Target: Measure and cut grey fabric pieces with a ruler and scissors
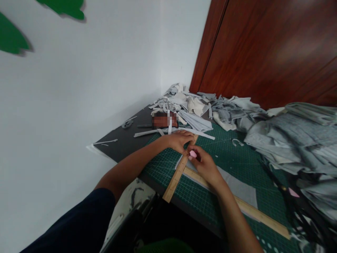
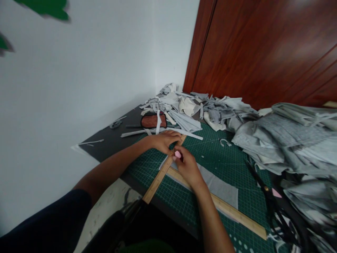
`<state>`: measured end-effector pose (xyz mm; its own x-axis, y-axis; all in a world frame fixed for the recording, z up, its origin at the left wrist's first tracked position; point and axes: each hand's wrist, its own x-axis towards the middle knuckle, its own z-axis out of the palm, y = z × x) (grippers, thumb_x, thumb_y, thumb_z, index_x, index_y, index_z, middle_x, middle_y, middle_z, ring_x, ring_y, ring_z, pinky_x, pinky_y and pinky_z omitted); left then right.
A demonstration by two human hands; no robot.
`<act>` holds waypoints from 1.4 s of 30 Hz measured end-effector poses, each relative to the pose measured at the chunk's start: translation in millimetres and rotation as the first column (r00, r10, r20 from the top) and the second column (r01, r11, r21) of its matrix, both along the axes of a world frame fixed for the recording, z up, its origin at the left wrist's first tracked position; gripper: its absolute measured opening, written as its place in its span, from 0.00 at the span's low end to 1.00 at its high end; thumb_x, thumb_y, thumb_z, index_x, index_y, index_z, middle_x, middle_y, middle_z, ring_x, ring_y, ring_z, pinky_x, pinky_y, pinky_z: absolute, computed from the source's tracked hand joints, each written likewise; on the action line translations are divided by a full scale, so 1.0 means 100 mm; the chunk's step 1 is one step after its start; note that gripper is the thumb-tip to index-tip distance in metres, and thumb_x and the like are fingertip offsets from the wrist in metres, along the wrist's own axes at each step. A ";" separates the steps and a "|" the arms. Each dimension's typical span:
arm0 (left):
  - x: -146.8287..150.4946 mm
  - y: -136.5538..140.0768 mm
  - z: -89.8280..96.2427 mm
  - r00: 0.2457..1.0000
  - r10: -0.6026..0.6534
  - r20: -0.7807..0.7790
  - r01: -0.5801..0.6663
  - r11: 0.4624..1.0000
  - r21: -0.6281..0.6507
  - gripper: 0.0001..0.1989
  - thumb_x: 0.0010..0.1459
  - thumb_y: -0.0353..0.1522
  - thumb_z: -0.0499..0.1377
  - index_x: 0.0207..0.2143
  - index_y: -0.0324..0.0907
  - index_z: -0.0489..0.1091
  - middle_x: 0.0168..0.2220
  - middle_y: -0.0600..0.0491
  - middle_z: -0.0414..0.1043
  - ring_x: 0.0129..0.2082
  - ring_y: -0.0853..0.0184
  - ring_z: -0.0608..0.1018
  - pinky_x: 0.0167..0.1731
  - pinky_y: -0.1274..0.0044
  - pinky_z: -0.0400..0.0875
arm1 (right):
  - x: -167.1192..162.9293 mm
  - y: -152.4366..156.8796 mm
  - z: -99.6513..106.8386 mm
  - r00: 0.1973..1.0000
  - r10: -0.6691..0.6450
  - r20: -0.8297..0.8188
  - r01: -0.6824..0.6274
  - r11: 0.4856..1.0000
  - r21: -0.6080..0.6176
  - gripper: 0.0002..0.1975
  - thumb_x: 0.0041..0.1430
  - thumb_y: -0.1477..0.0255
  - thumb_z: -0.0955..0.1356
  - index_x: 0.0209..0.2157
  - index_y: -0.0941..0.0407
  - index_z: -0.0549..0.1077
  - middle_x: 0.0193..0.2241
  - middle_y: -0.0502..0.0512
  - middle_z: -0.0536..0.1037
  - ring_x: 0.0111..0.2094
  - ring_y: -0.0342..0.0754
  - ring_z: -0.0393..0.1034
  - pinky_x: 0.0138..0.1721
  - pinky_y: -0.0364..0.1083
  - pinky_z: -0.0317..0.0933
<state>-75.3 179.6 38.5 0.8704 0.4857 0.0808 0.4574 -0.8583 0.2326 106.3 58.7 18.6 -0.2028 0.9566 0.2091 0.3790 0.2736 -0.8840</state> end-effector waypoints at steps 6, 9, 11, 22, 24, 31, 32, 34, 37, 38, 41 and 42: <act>0.00 0.01 -0.01 1.000 -0.002 0.003 0.002 1.000 -0.009 0.29 0.48 0.45 0.72 0.50 0.45 0.69 0.60 0.44 0.67 0.61 0.48 0.68 0.61 0.61 0.60 | 0.00 0.07 -0.06 0.991 -0.065 -0.114 0.057 0.996 -0.075 0.15 0.60 0.63 0.70 0.47 0.53 0.73 0.37 0.55 0.79 0.39 0.54 0.74 0.43 0.52 0.68; -0.01 0.02 -0.02 1.000 -0.003 0.015 0.004 1.000 -0.024 0.33 0.48 0.46 0.72 0.52 0.44 0.69 0.61 0.43 0.66 0.62 0.46 0.67 0.61 0.61 0.59 | 0.04 0.07 -0.02 0.984 -0.087 -0.158 0.065 0.988 -0.140 0.18 0.63 0.59 0.68 0.51 0.53 0.70 0.32 0.52 0.76 0.34 0.52 0.73 0.36 0.50 0.68; -0.01 0.03 -0.03 0.999 -0.014 0.029 0.015 0.999 -0.033 0.33 0.48 0.46 0.72 0.53 0.45 0.69 0.61 0.44 0.66 0.62 0.47 0.67 0.61 0.61 0.60 | 0.06 0.03 0.05 0.983 -0.058 -0.174 0.023 0.981 -0.194 0.18 0.65 0.56 0.65 0.50 0.53 0.70 0.31 0.51 0.75 0.31 0.50 0.72 0.31 0.47 0.67; -0.03 0.03 -0.03 0.999 -0.023 0.023 0.024 0.998 -0.055 0.41 0.51 0.50 0.70 0.64 0.48 0.65 0.68 0.44 0.61 0.67 0.45 0.64 0.65 0.59 0.56 | 0.20 -0.22 0.14 0.929 0.228 0.290 -0.169 0.962 -0.216 0.05 0.54 0.69 0.74 0.29 0.53 0.74 0.26 0.46 0.73 0.30 0.48 0.67 0.31 0.44 0.57; -0.03 0.03 -0.02 1.000 -0.021 0.010 0.021 0.998 -0.053 0.40 0.51 0.51 0.69 0.64 0.49 0.66 0.68 0.44 0.62 0.66 0.45 0.64 0.65 0.59 0.56 | 0.21 -0.21 0.13 0.916 0.217 0.338 -0.150 0.965 -0.215 0.04 0.53 0.71 0.73 0.29 0.53 0.75 0.26 0.46 0.74 0.30 0.48 0.68 0.31 0.44 0.57; -0.03 0.04 -0.03 0.999 -0.042 0.001 0.042 0.999 -0.028 0.41 0.52 0.54 0.68 0.64 0.46 0.67 0.66 0.44 0.63 0.66 0.48 0.65 0.66 0.62 0.56 | 0.15 -0.22 0.16 0.890 0.178 0.420 -0.090 0.971 -0.221 0.03 0.54 0.71 0.73 0.30 0.52 0.76 0.27 0.47 0.76 0.30 0.49 0.69 0.30 0.45 0.54; -0.03 0.04 -0.03 0.999 -0.042 0.002 0.042 0.999 -0.028 0.41 0.52 0.54 0.68 0.64 0.46 0.67 0.66 0.43 0.63 0.65 0.48 0.65 0.66 0.62 0.56 | 0.14 -0.22 0.17 0.887 0.173 0.428 -0.083 0.972 -0.221 0.03 0.54 0.71 0.74 0.30 0.52 0.76 0.27 0.47 0.76 0.30 0.49 0.69 0.30 0.45 0.54; -0.03 0.04 -0.03 0.999 -0.041 0.001 0.041 0.999 -0.029 0.41 0.53 0.54 0.68 0.64 0.47 0.67 0.66 0.44 0.63 0.65 0.48 0.65 0.65 0.62 0.56 | 0.13 -0.22 0.16 0.884 0.163 0.439 -0.070 0.973 -0.220 0.03 0.54 0.72 0.73 0.30 0.52 0.76 0.27 0.48 0.76 0.30 0.50 0.70 0.31 0.46 0.55; -0.03 0.03 -0.02 0.999 -0.036 -0.004 0.036 0.999 -0.032 0.40 0.52 0.54 0.68 0.64 0.48 0.67 0.66 0.45 0.63 0.65 0.49 0.65 0.65 0.62 0.56 | 0.12 -0.21 0.15 0.879 0.153 0.451 -0.059 0.975 -0.216 0.03 0.53 0.73 0.73 0.30 0.52 0.76 0.27 0.48 0.76 0.30 0.50 0.69 0.31 0.46 0.55; -0.03 0.03 -0.02 0.999 -0.035 -0.005 0.034 0.999 -0.032 0.40 0.52 0.54 0.68 0.64 0.48 0.67 0.66 0.45 0.63 0.65 0.49 0.65 0.65 0.62 0.56 | 0.11 -0.21 0.15 0.879 0.153 0.453 -0.059 0.975 -0.216 0.03 0.53 0.73 0.73 0.30 0.52 0.76 0.27 0.48 0.76 0.30 0.49 0.69 0.31 0.46 0.54; -0.03 0.03 -0.01 1.000 -0.028 -0.010 0.028 0.999 -0.032 0.41 0.52 0.54 0.68 0.64 0.48 0.67 0.66 0.45 0.63 0.66 0.48 0.65 0.66 0.62 0.56 | 0.11 -0.20 0.13 0.879 0.162 0.448 -0.070 0.974 -0.215 0.04 0.53 0.73 0.73 0.30 0.52 0.74 0.27 0.48 0.76 0.29 0.49 0.69 0.30 0.45 0.53; -0.03 0.03 -0.01 1.000 -0.025 -0.012 0.025 0.999 -0.033 0.41 0.51 0.54 0.69 0.64 0.48 0.67 0.66 0.44 0.62 0.66 0.48 0.64 0.66 0.61 0.56 | 0.12 -0.20 0.12 0.881 0.166 0.443 -0.076 0.974 -0.214 0.04 0.53 0.73 0.73 0.30 0.52 0.74 0.28 0.48 0.76 0.30 0.49 0.69 0.31 0.45 0.54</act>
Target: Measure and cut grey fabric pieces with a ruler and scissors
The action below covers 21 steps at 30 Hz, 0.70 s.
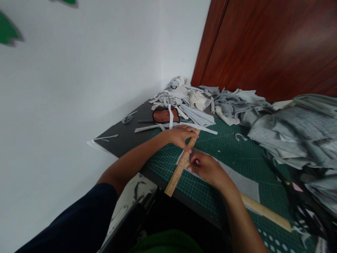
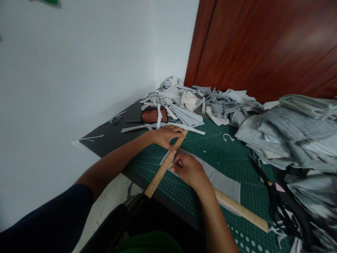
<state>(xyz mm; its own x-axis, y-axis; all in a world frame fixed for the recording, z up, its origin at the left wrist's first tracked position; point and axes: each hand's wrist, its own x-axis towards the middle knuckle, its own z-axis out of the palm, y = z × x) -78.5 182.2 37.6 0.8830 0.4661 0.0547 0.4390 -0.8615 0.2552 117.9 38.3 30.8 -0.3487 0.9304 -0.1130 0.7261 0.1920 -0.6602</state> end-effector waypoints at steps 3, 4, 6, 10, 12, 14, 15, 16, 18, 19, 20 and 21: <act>0.00 -0.01 0.01 1.000 0.008 -0.008 -0.008 1.000 -0.003 0.42 0.52 0.54 0.69 0.64 0.46 0.67 0.67 0.43 0.61 0.67 0.47 0.63 0.67 0.60 0.54 | 0.01 -0.01 0.00 1.000 0.011 -0.011 -0.011 1.000 -0.002 0.05 0.54 0.72 0.73 0.30 0.52 0.74 0.29 0.48 0.76 0.30 0.49 0.70 0.32 0.46 0.55; 0.01 -0.01 0.01 1.000 0.011 -0.010 -0.011 1.000 -0.003 0.42 0.52 0.53 0.69 0.64 0.45 0.67 0.68 0.42 0.61 0.67 0.46 0.63 0.67 0.60 0.54 | 0.01 -0.01 0.00 1.000 0.014 -0.015 -0.014 1.000 -0.005 0.04 0.54 0.71 0.73 0.31 0.52 0.74 0.29 0.48 0.76 0.30 0.49 0.70 0.32 0.46 0.55; 0.01 -0.01 0.01 1.000 0.008 -0.010 -0.008 1.000 -0.004 0.42 0.52 0.53 0.69 0.64 0.45 0.68 0.67 0.42 0.61 0.67 0.46 0.63 0.67 0.60 0.54 | 0.02 -0.02 0.02 0.997 0.027 -0.075 -0.028 0.999 -0.017 0.04 0.56 0.70 0.73 0.32 0.52 0.75 0.30 0.49 0.77 0.31 0.49 0.70 0.32 0.46 0.57; 0.00 0.01 0.00 1.000 -0.013 -0.003 0.013 1.000 0.002 0.41 0.52 0.53 0.69 0.64 0.45 0.68 0.67 0.42 0.61 0.66 0.47 0.64 0.66 0.62 0.55 | 0.04 -0.01 0.02 0.956 0.023 -0.293 -0.034 0.999 -0.031 0.05 0.60 0.67 0.70 0.35 0.54 0.77 0.31 0.51 0.78 0.33 0.49 0.71 0.36 0.47 0.60; 0.00 0.02 -0.01 1.000 -0.013 0.007 0.013 1.000 0.005 0.40 0.52 0.52 0.69 0.64 0.46 0.68 0.67 0.43 0.62 0.66 0.47 0.64 0.66 0.62 0.56 | 0.05 0.02 0.00 0.945 -0.006 -0.328 -0.004 0.999 -0.032 0.08 0.62 0.65 0.69 0.36 0.55 0.77 0.30 0.51 0.77 0.32 0.50 0.70 0.35 0.47 0.61; 0.00 0.03 -0.01 1.000 -0.013 0.017 0.013 1.000 0.006 0.40 0.52 0.51 0.69 0.63 0.47 0.68 0.66 0.44 0.63 0.65 0.48 0.65 0.65 0.62 0.56 | 0.07 0.05 -0.02 0.933 -0.032 -0.359 0.024 0.999 -0.027 0.10 0.62 0.63 0.69 0.37 0.55 0.76 0.31 0.51 0.77 0.33 0.50 0.70 0.35 0.48 0.62; 0.00 0.04 -0.02 1.000 -0.012 0.018 0.012 1.000 0.005 0.39 0.51 0.51 0.70 0.63 0.48 0.68 0.66 0.44 0.63 0.65 0.49 0.65 0.65 0.62 0.57 | 0.07 0.07 -0.03 0.924 -0.040 -0.381 0.036 0.999 -0.017 0.10 0.62 0.63 0.69 0.37 0.55 0.76 0.32 0.51 0.78 0.34 0.50 0.71 0.37 0.48 0.62; 0.00 0.04 -0.02 1.000 -0.012 0.016 0.012 1.000 0.002 0.39 0.51 0.50 0.70 0.63 0.49 0.69 0.66 0.45 0.63 0.65 0.49 0.65 0.65 0.62 0.57 | 0.07 0.08 -0.04 0.913 -0.046 -0.404 0.049 0.999 -0.003 0.10 0.63 0.63 0.68 0.38 0.55 0.76 0.34 0.52 0.78 0.36 0.51 0.71 0.39 0.48 0.63; 0.01 0.05 -0.01 1.000 -0.007 0.011 0.007 1.000 -0.007 0.38 0.51 0.48 0.70 0.63 0.49 0.69 0.67 0.45 0.62 0.66 0.48 0.65 0.65 0.62 0.57 | 0.05 0.12 -0.06 0.891 -0.053 -0.452 0.072 0.997 0.025 0.09 0.65 0.65 0.67 0.40 0.54 0.75 0.36 0.52 0.78 0.38 0.50 0.71 0.41 0.49 0.64; 0.01 0.05 -0.01 1.000 -0.004 0.012 0.004 1.000 -0.011 0.37 0.51 0.47 0.70 0.62 0.48 0.69 0.67 0.45 0.62 0.65 0.48 0.65 0.65 0.61 0.57 | 0.03 0.14 -0.07 0.878 -0.055 -0.476 0.082 0.996 0.036 0.09 0.66 0.66 0.66 0.41 0.54 0.75 0.36 0.52 0.78 0.37 0.50 0.72 0.41 0.49 0.65; 0.02 0.05 -0.01 1.000 -0.003 0.017 0.003 1.000 -0.015 0.37 0.51 0.46 0.70 0.62 0.48 0.69 0.66 0.45 0.63 0.65 0.48 0.65 0.65 0.61 0.57 | 0.00 0.16 -0.09 0.864 -0.057 -0.500 0.091 0.995 0.044 0.09 0.66 0.66 0.65 0.43 0.54 0.74 0.35 0.52 0.78 0.37 0.50 0.72 0.40 0.49 0.66; 0.02 0.06 -0.01 1.000 -0.005 0.030 0.006 1.000 -0.016 0.36 0.51 0.46 0.70 0.61 0.49 0.70 0.66 0.45 0.64 0.65 0.48 0.65 0.64 0.61 0.58 | -0.03 0.18 -0.11 0.849 -0.062 -0.524 0.104 0.993 0.051 0.09 0.67 0.67 0.64 0.44 0.54 0.73 0.35 0.52 0.78 0.36 0.49 0.72 0.39 0.48 0.67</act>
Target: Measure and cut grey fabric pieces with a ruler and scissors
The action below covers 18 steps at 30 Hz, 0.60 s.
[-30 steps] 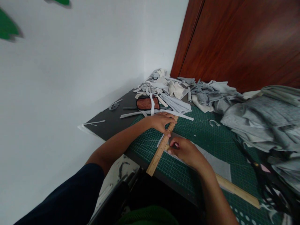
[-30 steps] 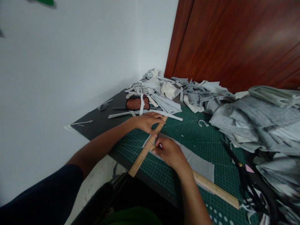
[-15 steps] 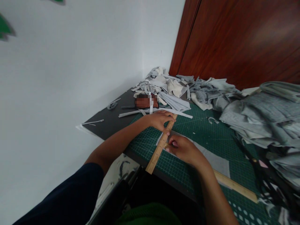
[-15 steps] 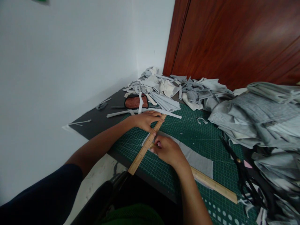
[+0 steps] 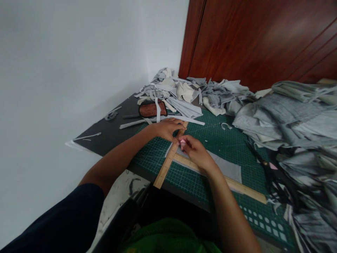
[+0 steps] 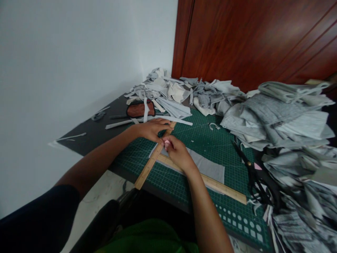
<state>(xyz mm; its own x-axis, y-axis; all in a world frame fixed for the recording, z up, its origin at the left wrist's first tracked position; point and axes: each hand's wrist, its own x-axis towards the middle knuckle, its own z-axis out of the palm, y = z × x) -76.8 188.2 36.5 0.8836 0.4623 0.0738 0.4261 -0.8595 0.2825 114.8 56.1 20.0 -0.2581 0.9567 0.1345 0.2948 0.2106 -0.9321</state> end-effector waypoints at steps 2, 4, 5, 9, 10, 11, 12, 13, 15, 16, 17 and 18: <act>0.00 0.02 -0.01 1.000 -0.010 0.026 0.010 1.000 0.009 0.34 0.49 0.44 0.71 0.59 0.50 0.71 0.64 0.47 0.66 0.64 0.49 0.66 0.64 0.62 0.58 | -0.08 0.02 -0.03 0.998 -0.033 -0.050 0.034 0.999 0.023 0.10 0.67 0.69 0.64 0.48 0.53 0.72 0.36 0.52 0.79 0.36 0.49 0.74 0.38 0.48 0.69; -0.01 0.04 -0.02 0.999 -0.026 0.034 0.025 0.999 0.024 0.33 0.48 0.42 0.71 0.58 0.50 0.72 0.63 0.48 0.67 0.63 0.50 0.66 0.64 0.63 0.57 | -0.16 0.02 -0.04 0.995 -0.056 -0.077 0.060 0.997 0.054 0.10 0.65 0.72 0.67 0.48 0.53 0.72 0.36 0.52 0.80 0.37 0.49 0.75 0.40 0.48 0.69; -0.01 0.06 -0.03 0.999 -0.032 0.030 0.031 0.999 0.031 0.33 0.48 0.41 0.71 0.58 0.50 0.72 0.64 0.47 0.66 0.63 0.50 0.66 0.64 0.63 0.57 | -0.20 0.00 -0.03 0.995 -0.052 -0.084 0.059 0.996 0.072 0.09 0.64 0.72 0.68 0.46 0.53 0.74 0.35 0.51 0.80 0.36 0.49 0.76 0.40 0.48 0.69; -0.02 0.11 -0.05 0.999 -0.034 -0.020 0.035 0.999 0.042 0.35 0.52 0.39 0.68 0.63 0.47 0.68 0.68 0.43 0.61 0.66 0.48 0.63 0.65 0.61 0.56 | -0.36 -0.08 0.05 0.997 0.039 -0.072 -0.027 0.987 0.156 0.02 0.63 0.74 0.72 0.36 0.53 0.78 0.34 0.50 0.81 0.37 0.48 0.76 0.43 0.47 0.69; -0.02 0.12 -0.05 0.999 -0.027 -0.028 0.028 0.999 0.040 0.35 0.54 0.39 0.67 0.64 0.47 0.68 0.68 0.43 0.61 0.66 0.48 0.63 0.65 0.61 0.56 | -0.39 -0.10 0.06 0.996 0.075 -0.055 -0.063 0.978 0.200 0.03 0.63 0.75 0.72 0.35 0.52 0.79 0.35 0.50 0.82 0.39 0.49 0.77 0.45 0.48 0.68; -0.02 0.12 -0.04 0.999 -0.021 -0.032 0.022 0.999 0.038 0.34 0.55 0.40 0.66 0.64 0.47 0.67 0.68 0.43 0.61 0.66 0.48 0.63 0.65 0.61 0.56 | -0.42 -0.12 0.06 0.994 0.110 -0.026 -0.100 0.963 0.249 0.04 0.63 0.76 0.73 0.35 0.52 0.80 0.36 0.50 0.82 0.42 0.49 0.77 0.48 0.49 0.68; -0.01 0.11 -0.04 0.999 -0.017 -0.032 0.018 0.999 0.036 0.34 0.55 0.40 0.66 0.64 0.47 0.67 0.68 0.44 0.61 0.66 0.48 0.63 0.65 0.61 0.55 | -0.45 -0.13 0.05 0.990 0.139 0.015 -0.137 0.945 0.298 0.05 0.64 0.76 0.74 0.35 0.51 0.81 0.37 0.50 0.83 0.43 0.49 0.77 0.51 0.50 0.67; -0.01 0.11 -0.03 0.999 -0.017 -0.030 0.018 0.999 0.034 0.34 0.55 0.41 0.66 0.64 0.48 0.68 0.68 0.45 0.61 0.66 0.48 0.63 0.65 0.62 0.55 | -0.48 -0.14 0.04 0.985 0.162 0.063 -0.173 0.924 0.340 0.05 0.64 0.76 0.74 0.35 0.51 0.81 0.37 0.50 0.83 0.44 0.49 0.77 0.54 0.51 0.65; -0.01 0.08 -0.01 0.999 -0.020 -0.028 0.021 0.999 0.031 0.35 0.54 0.44 0.67 0.63 0.47 0.68 0.68 0.45 0.61 0.66 0.48 0.63 0.65 0.62 0.55 | -0.51 -0.15 0.01 0.972 0.175 0.157 -0.224 0.896 0.384 0.05 0.65 0.76 0.74 0.37 0.51 0.82 0.37 0.50 0.85 0.44 0.48 0.78 0.57 0.52 0.62; -0.01 0.07 -0.01 0.999 -0.017 -0.029 0.018 0.999 0.035 0.36 0.53 0.45 0.68 0.63 0.46 0.68 0.68 0.44 0.61 0.66 0.48 0.63 0.66 0.62 0.54 | -0.53 -0.16 0.01 0.966 0.167 0.196 -0.233 0.890 0.392 0.05 0.66 0.76 0.74 0.39 0.51 0.82 0.37 0.50 0.85 0.43 0.48 0.78 0.58 0.52 0.61; -0.01 0.05 0.00 0.999 -0.014 -0.033 0.015 0.999 0.039 0.36 0.53 0.45 0.68 0.63 0.45 0.68 0.68 0.43 0.61 0.66 0.47 0.63 0.66 0.61 0.54 | -0.54 -0.17 0.00 0.961 0.153 0.231 -0.237 0.886 0.398 0.05 0.67 0.76 0.73 0.41 0.51 0.82 0.38 0.50 0.86 0.43 0.48 0.78 0.59 0.53 0.60; -0.01 0.04 0.00 0.999 -0.008 -0.036 0.010 0.999 0.046 0.36 0.53 0.45 0.68 0.63 0.44 0.68 0.67 0.42 0.61 0.67 0.47 0.63 0.66 0.61 0.54 | -0.54 -0.18 0.01 0.955 0.132 0.264 -0.234 0.885 0.402 0.06 0.67 0.76 0.73 0.43 0.52 0.81 0.40 0.51 0.86 0.43 0.49 0.78 0.59 0.53 0.60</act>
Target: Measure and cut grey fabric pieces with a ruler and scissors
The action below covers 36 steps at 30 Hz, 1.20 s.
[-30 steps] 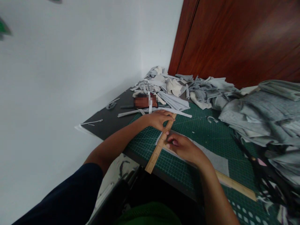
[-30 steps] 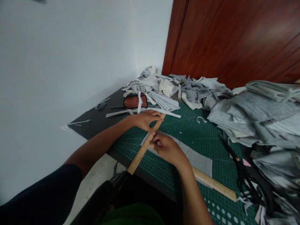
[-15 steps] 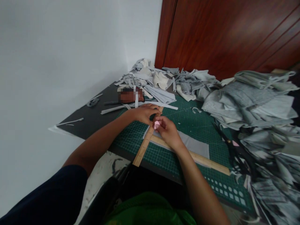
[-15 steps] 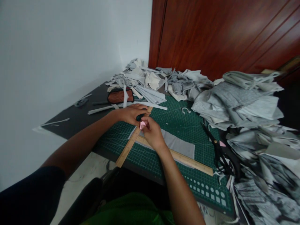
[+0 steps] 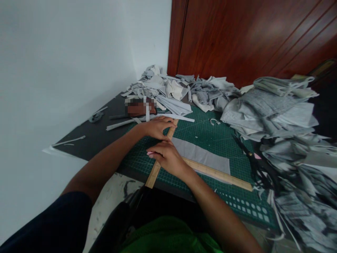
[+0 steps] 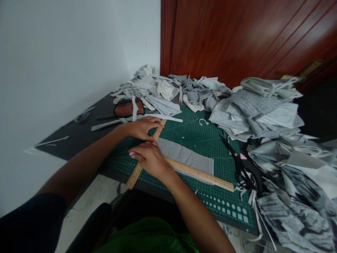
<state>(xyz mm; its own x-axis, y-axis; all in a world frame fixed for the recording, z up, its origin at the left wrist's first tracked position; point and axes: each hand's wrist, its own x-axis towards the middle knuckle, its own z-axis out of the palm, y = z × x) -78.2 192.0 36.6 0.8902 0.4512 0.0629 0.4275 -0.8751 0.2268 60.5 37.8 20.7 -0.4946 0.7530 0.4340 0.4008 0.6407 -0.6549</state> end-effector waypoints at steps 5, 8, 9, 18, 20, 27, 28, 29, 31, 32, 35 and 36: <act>-0.01 -0.03 -0.02 1.000 0.013 -0.002 -0.013 1.000 0.005 0.33 0.53 0.39 0.67 0.62 0.48 0.69 0.66 0.45 0.63 0.65 0.51 0.66 0.65 0.63 0.56 | 0.07 -0.03 0.08 0.957 -0.263 0.122 0.263 0.965 0.014 0.09 0.67 0.76 0.72 0.47 0.53 0.80 0.47 0.55 0.85 0.51 0.54 0.76 0.53 0.52 0.62; 0.00 -0.03 -0.01 1.000 0.016 0.009 -0.016 1.000 -0.009 0.35 0.51 0.41 0.69 0.61 0.49 0.69 0.66 0.45 0.63 0.65 0.49 0.65 0.65 0.61 0.57 | 0.19 -0.03 0.14 0.920 -0.364 0.144 0.367 0.930 0.003 0.06 0.63 0.74 0.73 0.42 0.55 0.80 0.42 0.59 0.84 0.45 0.59 0.76 0.48 0.56 0.62; 0.00 -0.03 -0.01 1.000 0.014 0.015 -0.014 1.000 -0.012 0.35 0.50 0.42 0.70 0.61 0.49 0.69 0.66 0.45 0.63 0.66 0.49 0.65 0.65 0.61 0.57 | 0.22 -0.02 0.16 0.911 -0.382 0.157 0.387 0.922 -0.002 0.07 0.60 0.72 0.75 0.41 0.55 0.80 0.41 0.59 0.83 0.44 0.60 0.75 0.47 0.56 0.62; 0.01 -0.08 0.02 0.999 0.037 0.014 -0.037 0.999 -0.031 0.40 0.46 0.41 0.74 0.62 0.47 0.70 0.68 0.43 0.61 0.66 0.44 0.64 0.65 0.57 0.57 | 0.24 -0.05 0.18 0.823 -0.350 0.448 0.425 0.902 -0.078 0.54 0.44 0.47 0.78 0.66 0.62 0.63 0.70 0.73 0.63 0.69 0.67 0.56 0.68 0.64 0.44; 0.02 -0.09 0.02 0.999 0.045 0.008 -0.045 0.999 -0.031 0.40 0.46 0.38 0.74 0.62 0.47 0.70 0.68 0.44 0.61 0.67 0.44 0.64 0.65 0.57 0.57 | 0.23 -0.05 0.15 0.800 -0.325 0.504 0.429 0.898 -0.102 0.58 0.47 0.46 0.76 0.71 0.62 0.56 0.73 0.73 0.56 0.73 0.66 0.48 0.71 0.65 0.32; -0.04 -0.07 0.04 0.997 0.021 0.077 -0.013 0.994 -0.110 0.40 0.44 0.43 0.76 0.60 0.48 0.73 0.67 0.45 0.65 0.67 0.45 0.65 0.66 0.59 0.57 | 0.23 -0.01 0.18 0.769 -0.299 0.565 0.427 0.898 -0.106 0.58 0.47 0.45 0.75 0.71 0.61 0.58 0.73 0.72 0.57 0.74 0.69 0.46 0.71 0.69 0.24; -0.06 -0.05 0.06 0.993 0.012 0.115 0.005 0.989 -0.150 0.39 0.44 0.44 0.76 0.59 0.47 0.73 0.66 0.44 0.66 0.66 0.46 0.66 0.66 0.60 0.58 | 0.23 0.00 0.18 0.767 -0.302 0.566 0.430 0.897 -0.103 0.57 0.46 0.45 0.76 0.70 0.61 0.59 0.72 0.72 0.58 0.73 0.70 0.47 0.71 0.69 0.24; -0.08 -0.03 0.08 0.987 0.010 0.160 0.023 0.980 -0.199 0.37 0.46 0.44 0.75 0.58 0.46 0.74 0.65 0.44 0.68 0.66 0.47 0.68 0.66 0.61 0.59 | 0.22 0.00 0.18 0.764 -0.305 0.568 0.432 0.897 -0.099 0.56 0.46 0.46 0.76 0.70 0.61 0.61 0.72 0.72 0.59 0.73 0.70 0.48 0.71 0.70 0.25; -0.12 0.01 0.12 0.964 0.044 0.262 0.040 0.951 -0.308 0.31 0.53 0.43 0.72 0.57 0.44 0.74 0.61 0.44 0.72 0.63 0.53 0.72 0.63 0.65 0.63 | 0.21 0.01 0.18 0.755 -0.310 0.578 0.433 0.897 -0.085 0.55 0.46 0.46 0.76 0.69 0.61 0.62 0.72 0.72 0.59 0.73 0.69 0.48 0.70 0.71 0.25; -0.14 0.02 0.14 0.942 0.104 0.320 0.017 0.935 -0.354 0.27 0.56 0.41 0.70 0.56 0.43 0.74 0.59 0.45 0.75 0.60 0.55 0.75 0.59 0.67 0.67 | 0.21 0.01 0.17 0.749 -0.311 0.585 0.433 0.898 -0.076 0.54 0.46 0.47 0.76 0.68 0.61 0.63 0.71 0.72 0.60 0.73 0.69 0.48 0.70 0.71 0.25; -0.15 -0.03 0.14 0.797 0.375 0.474 -0.170 0.891 -0.420 0.16 0.59 0.36 0.66 0.49 0.39 0.77 0.47 0.46 0.81 0.47 0.60 0.81 0.45 0.73 0.73 | 0.19 0.02 0.18 0.732 -0.319 0.602 0.436 0.899 -0.054 0.53 0.45 0.47 0.76 0.68 0.60 0.64 0.71 0.72 0.61 0.72 0.69 0.50 0.70 0.71 0.24; -0.15 -0.08 0.12 0.737 0.445 0.509 -0.243 0.877 -0.415 0.14 0.60 0.35 0.65 0.46 0.38 0.77 0.43 0.47 0.81 0.43 0.61 0.81 0.42 0.74 0.73 | 0.18 0.02 0.18 0.728 -0.319 0.606 0.436 0.898 -0.051 0.53 0.45 0.48 0.76 0.67 0.60 0.64 0.71 0.72 0.62 0.72 0.69 0.50 0.70 0.71 0.25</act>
<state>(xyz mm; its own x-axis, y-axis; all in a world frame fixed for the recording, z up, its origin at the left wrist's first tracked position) -93.4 183.8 48.3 0.5065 0.8033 0.3134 0.3842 -0.5356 0.7520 78.8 39.4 39.1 -0.2611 0.9653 0.0059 0.9175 0.2501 -0.3092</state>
